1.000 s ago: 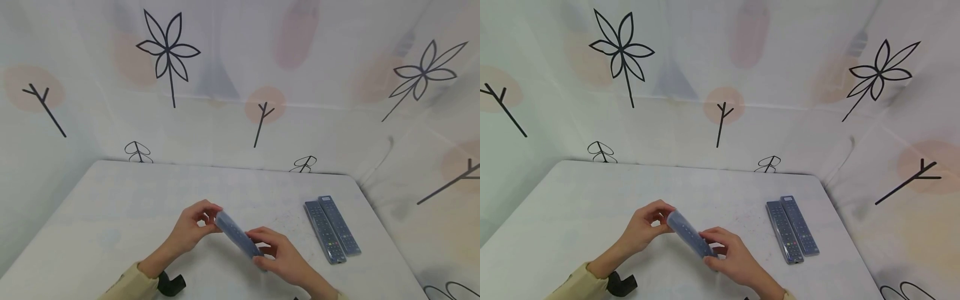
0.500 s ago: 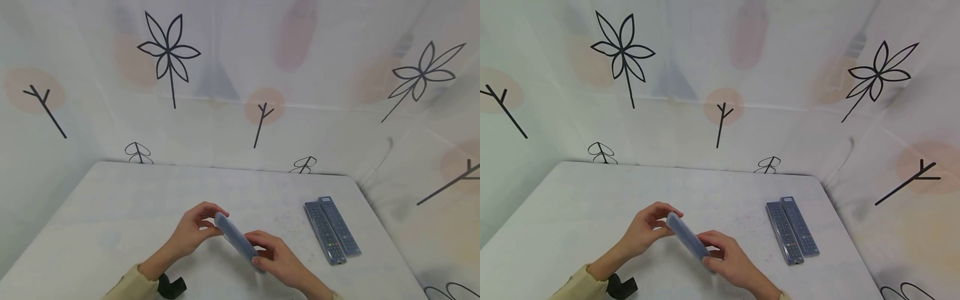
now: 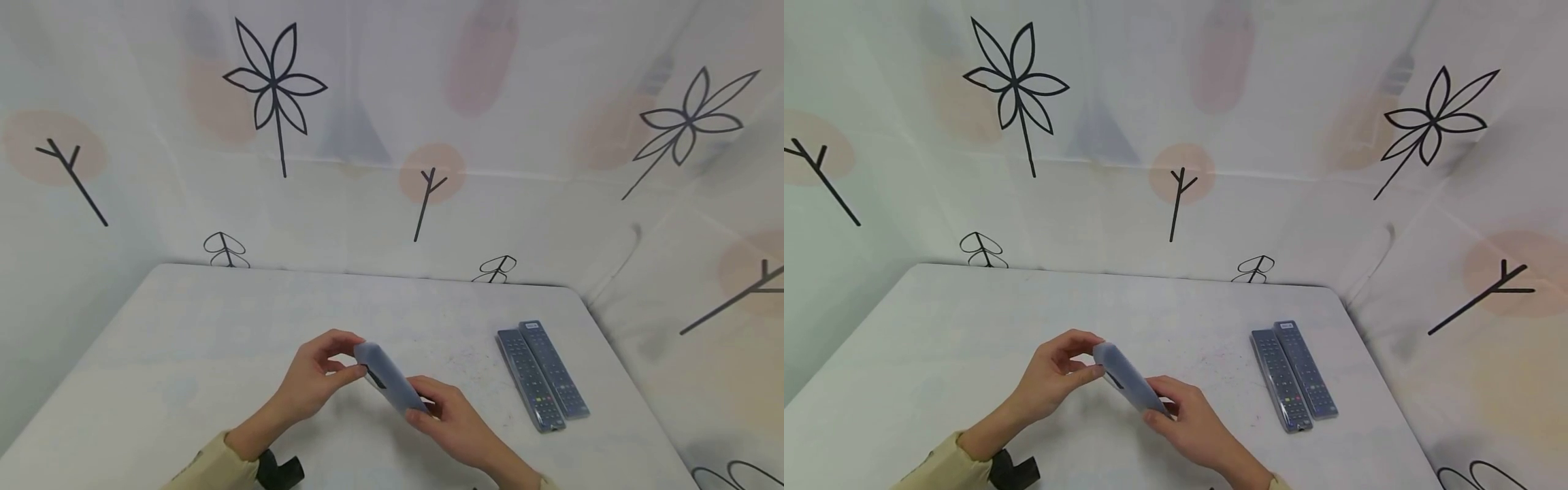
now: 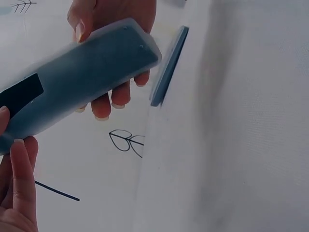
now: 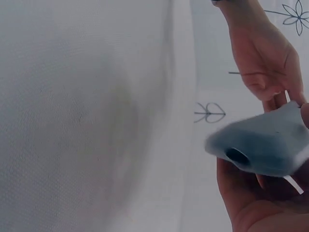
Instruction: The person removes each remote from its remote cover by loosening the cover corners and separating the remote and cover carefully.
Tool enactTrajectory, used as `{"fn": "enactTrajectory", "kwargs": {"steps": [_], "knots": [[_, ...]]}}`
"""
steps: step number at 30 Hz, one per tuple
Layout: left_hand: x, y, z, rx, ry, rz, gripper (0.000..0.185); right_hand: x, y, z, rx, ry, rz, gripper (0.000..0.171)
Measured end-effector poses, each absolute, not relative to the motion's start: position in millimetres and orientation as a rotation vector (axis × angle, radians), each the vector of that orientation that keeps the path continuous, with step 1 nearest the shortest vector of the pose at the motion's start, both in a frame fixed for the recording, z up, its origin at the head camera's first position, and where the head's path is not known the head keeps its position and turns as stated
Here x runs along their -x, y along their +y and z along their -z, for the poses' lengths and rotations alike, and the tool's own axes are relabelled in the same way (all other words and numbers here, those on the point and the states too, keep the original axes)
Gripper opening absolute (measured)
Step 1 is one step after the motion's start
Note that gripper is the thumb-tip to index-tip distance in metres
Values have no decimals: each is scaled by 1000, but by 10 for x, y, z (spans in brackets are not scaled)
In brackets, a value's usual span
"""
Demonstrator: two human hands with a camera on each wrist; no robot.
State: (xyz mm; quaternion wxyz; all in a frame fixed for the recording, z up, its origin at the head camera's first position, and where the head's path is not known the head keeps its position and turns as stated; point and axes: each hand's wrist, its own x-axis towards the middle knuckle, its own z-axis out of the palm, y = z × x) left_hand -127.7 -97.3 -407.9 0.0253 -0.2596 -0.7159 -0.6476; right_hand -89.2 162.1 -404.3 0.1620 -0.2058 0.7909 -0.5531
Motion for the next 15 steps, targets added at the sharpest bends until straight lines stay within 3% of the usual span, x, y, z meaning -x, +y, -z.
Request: {"fn": "enactTrajectory", "kwargs": {"steps": [15], "knots": [[1268,-926,4064,765,-2262,1751,33,940,1547,4005,645,2464,1698,47]]}}
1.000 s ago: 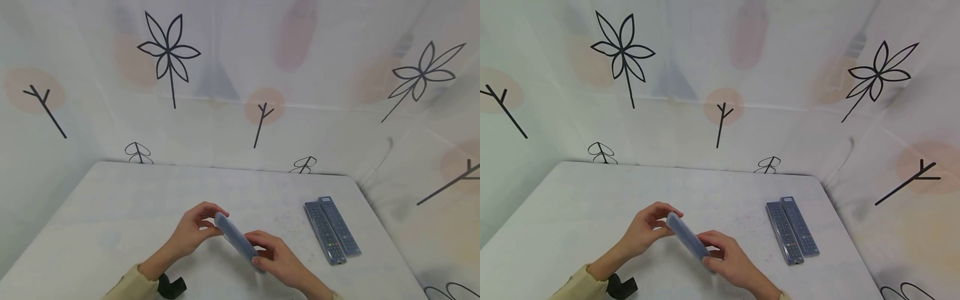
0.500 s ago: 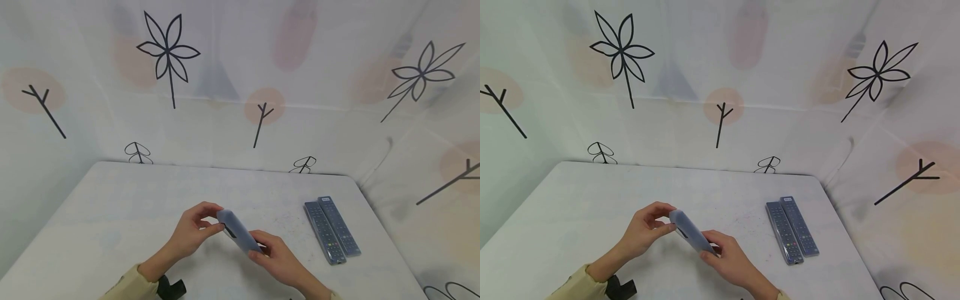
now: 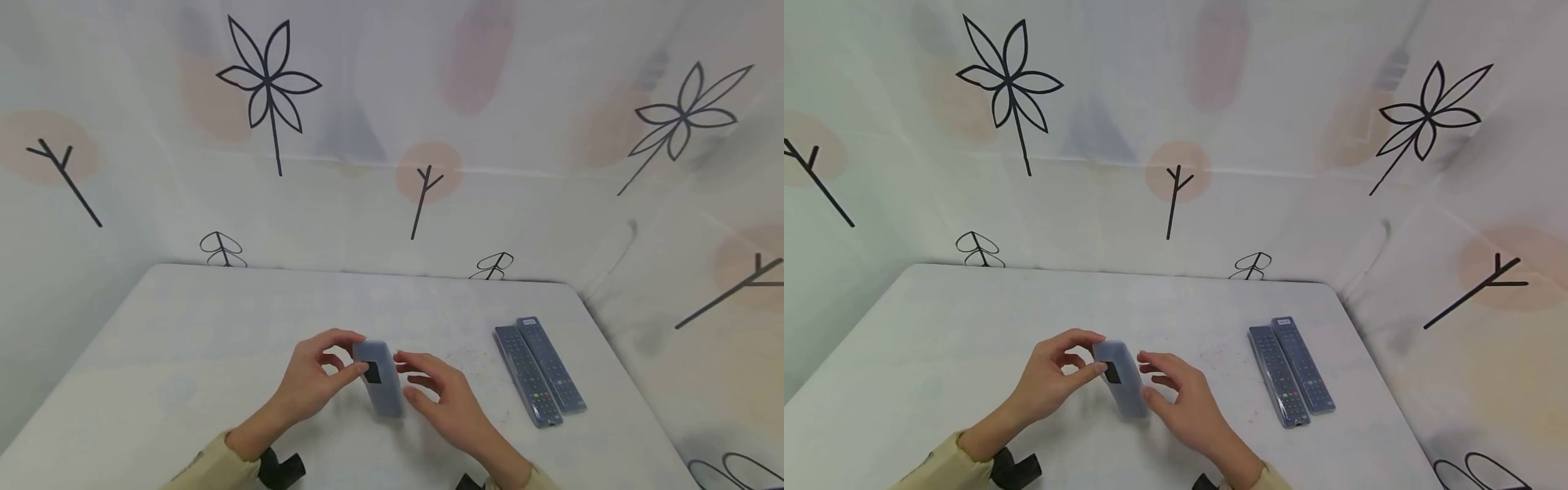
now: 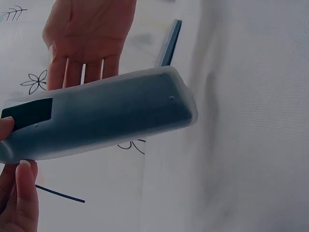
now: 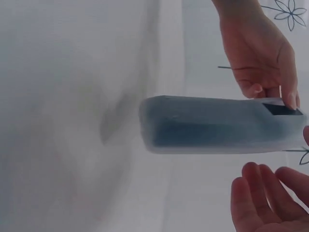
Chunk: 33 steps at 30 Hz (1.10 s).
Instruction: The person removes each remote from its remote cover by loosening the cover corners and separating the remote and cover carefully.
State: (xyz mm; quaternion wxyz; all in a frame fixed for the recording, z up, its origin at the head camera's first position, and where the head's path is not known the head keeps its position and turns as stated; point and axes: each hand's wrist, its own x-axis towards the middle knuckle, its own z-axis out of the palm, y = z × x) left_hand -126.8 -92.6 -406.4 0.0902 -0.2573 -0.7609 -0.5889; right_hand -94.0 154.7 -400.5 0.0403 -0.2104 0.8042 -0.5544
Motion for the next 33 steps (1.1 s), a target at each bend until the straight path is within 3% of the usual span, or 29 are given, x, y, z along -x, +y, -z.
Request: {"fn": "enactTrajectory", "kwargs": {"steps": [17,33], "knots": [[1337,-827,4142,829,-2193,1525,41,1048,1291,3995,844,2603,2023,48],[1494,-810,4093,940,-2140,1362,38,1168,1142,3925,968,2837,1978,39]]}}
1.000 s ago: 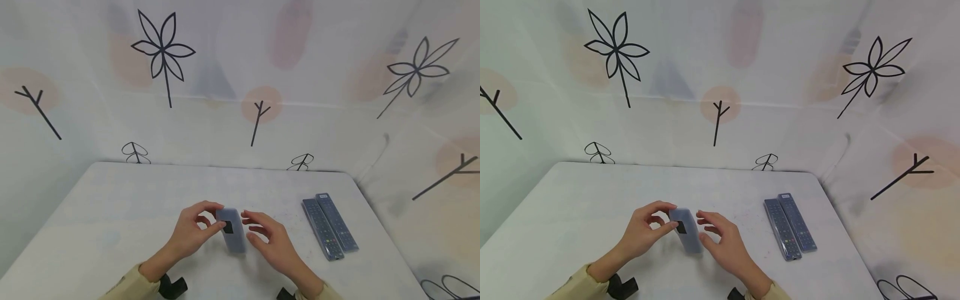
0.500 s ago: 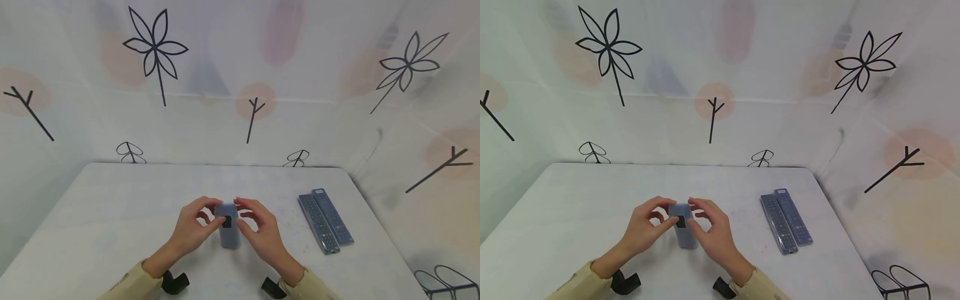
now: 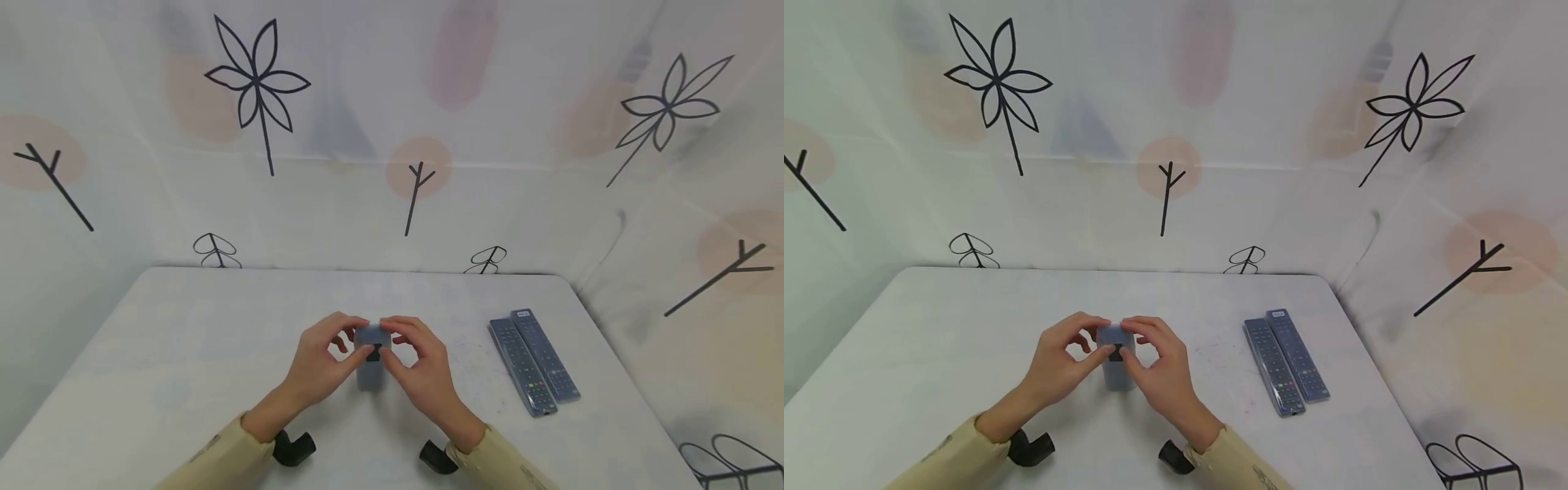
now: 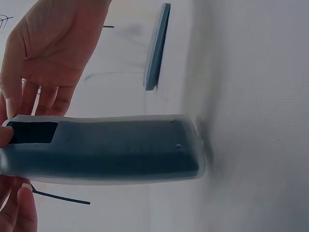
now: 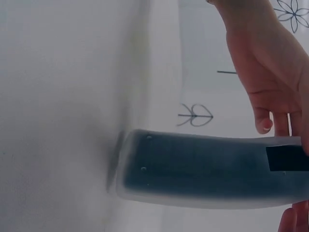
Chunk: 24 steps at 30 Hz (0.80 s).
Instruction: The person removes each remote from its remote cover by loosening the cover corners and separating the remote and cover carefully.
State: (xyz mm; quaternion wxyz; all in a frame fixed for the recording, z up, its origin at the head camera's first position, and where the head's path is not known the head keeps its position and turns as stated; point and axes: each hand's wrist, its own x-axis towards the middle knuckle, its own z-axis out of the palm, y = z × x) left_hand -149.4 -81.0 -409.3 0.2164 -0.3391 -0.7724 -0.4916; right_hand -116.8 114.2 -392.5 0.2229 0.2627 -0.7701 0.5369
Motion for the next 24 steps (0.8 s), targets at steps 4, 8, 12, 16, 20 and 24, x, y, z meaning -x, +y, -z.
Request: {"fn": "enactTrajectory", "kwargs": {"steps": [4,8,12,16,20,24], "knots": [[1529,-792,4096,970,-2130,1334,36,1139,1106,3793,-717,-2093,-1463,35],[1542,-791,4086,993,-2120,1301,36,1130,1093,3743,-717,-2077,-1452,31],[1549,-795,4103,1005,-2119,1258,38,1143,1102,3778,-724,-2076,-1439,29],[1572,-796,4140,1015,-2114,1239,39,1170,1104,3822,-743,-2060,-1412,30],[1615,-788,4163,1015,-2082,1233,40,1209,1098,3829,-747,-2049,-1413,30],[1626,-785,4174,995,-2079,1224,41,1223,1097,3833,-742,-2048,-1420,28]]}}
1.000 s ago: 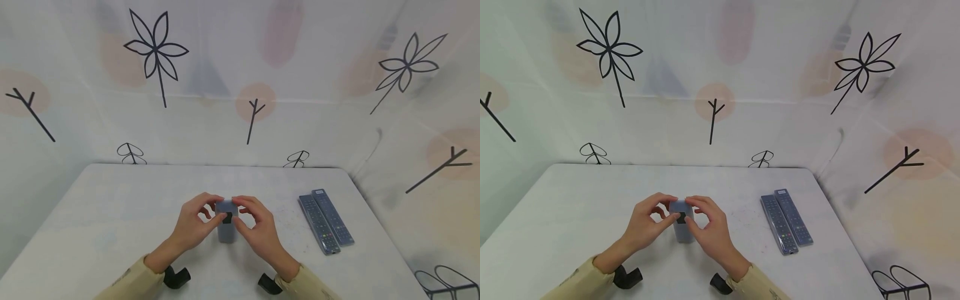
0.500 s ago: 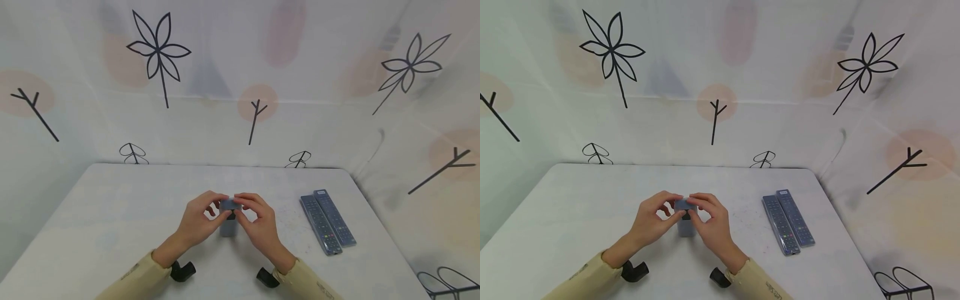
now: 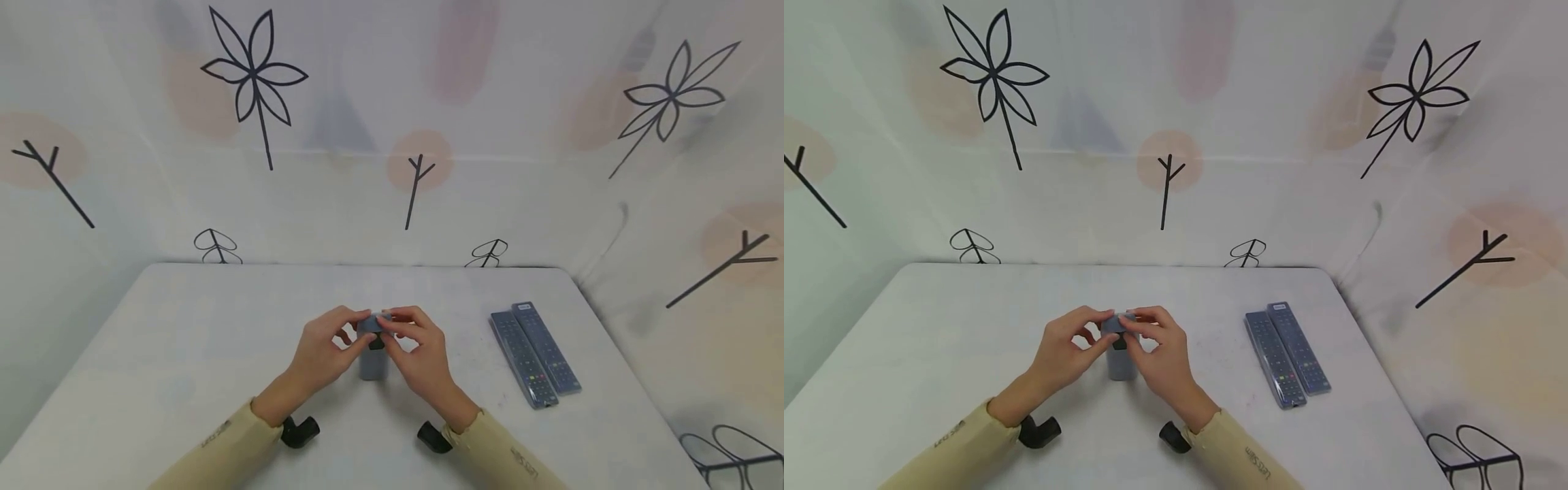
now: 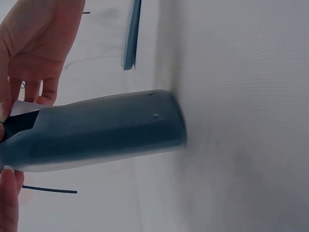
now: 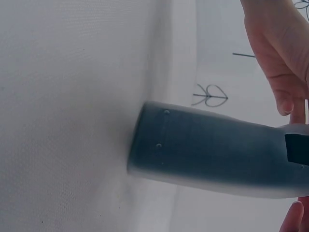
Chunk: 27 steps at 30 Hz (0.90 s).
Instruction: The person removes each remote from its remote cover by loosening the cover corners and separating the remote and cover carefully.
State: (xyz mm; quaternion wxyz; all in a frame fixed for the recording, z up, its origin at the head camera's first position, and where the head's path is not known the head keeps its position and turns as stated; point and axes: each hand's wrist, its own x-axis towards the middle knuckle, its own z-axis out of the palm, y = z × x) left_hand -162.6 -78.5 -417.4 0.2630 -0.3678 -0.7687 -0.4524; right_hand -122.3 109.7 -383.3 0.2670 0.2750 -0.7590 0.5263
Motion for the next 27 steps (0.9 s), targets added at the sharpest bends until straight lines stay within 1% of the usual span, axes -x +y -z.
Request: {"fn": "enactTrajectory", "kwargs": {"steps": [7,15,18,21,27], "knots": [[1597,-802,4131,995,-2103,1217,41,1214,1099,3802,-757,-2047,-1405,29],[1573,-799,4153,1012,-2070,1186,38,1175,1094,3753,-697,-2120,-1350,33],[1570,-801,4165,1019,-2052,1173,35,1194,1092,3823,-688,-2124,-1318,35],[1575,-805,4175,1021,-2037,1173,33,1275,1122,3998,-703,-2100,-1305,35],[1593,-802,4166,1033,-2030,1205,31,1338,1120,4081,-716,-2055,-1276,35]]}}
